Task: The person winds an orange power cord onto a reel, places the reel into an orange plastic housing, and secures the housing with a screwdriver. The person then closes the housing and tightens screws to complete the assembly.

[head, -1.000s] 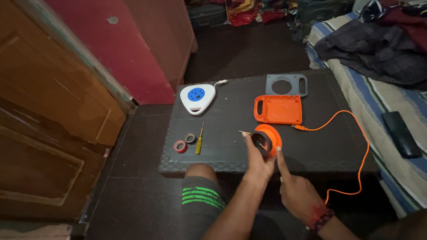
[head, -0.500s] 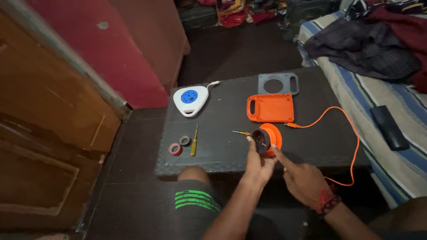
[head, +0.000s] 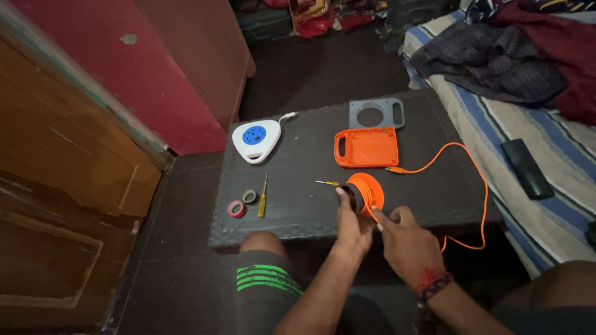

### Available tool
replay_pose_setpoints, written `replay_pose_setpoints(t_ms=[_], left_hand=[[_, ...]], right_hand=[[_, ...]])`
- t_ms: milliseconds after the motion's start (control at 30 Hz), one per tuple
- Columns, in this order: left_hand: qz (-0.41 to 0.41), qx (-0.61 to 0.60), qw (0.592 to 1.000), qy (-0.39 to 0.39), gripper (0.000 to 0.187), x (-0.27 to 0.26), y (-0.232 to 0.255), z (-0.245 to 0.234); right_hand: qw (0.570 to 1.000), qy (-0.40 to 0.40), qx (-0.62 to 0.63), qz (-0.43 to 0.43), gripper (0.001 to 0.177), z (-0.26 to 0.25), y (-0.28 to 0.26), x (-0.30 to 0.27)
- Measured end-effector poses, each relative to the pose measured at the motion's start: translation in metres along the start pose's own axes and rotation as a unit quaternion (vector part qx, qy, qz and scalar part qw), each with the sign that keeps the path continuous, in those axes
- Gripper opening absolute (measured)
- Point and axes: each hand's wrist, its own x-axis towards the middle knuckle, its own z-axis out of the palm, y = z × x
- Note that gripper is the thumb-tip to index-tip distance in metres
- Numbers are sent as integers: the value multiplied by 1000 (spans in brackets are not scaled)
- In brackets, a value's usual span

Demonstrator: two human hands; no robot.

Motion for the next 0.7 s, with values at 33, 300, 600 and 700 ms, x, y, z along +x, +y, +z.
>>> replay_pose_setpoints(t_ms=[33,300,600,700], left_hand=[[15,51,998,37,58,-6,1,2],[224,210,952,-15,45,-21,4,21],[234,319,914,-89,48,-37,1,31],[203,302,925,-106,43,-29,5,25]], right_hand=[[999,19,26,-16,36,4,4,-2],[921,3,357,156,41,12,25,14],[847,-69,496,175,64,2,42,32],[823,-45,531,197,57,6,48,33]])
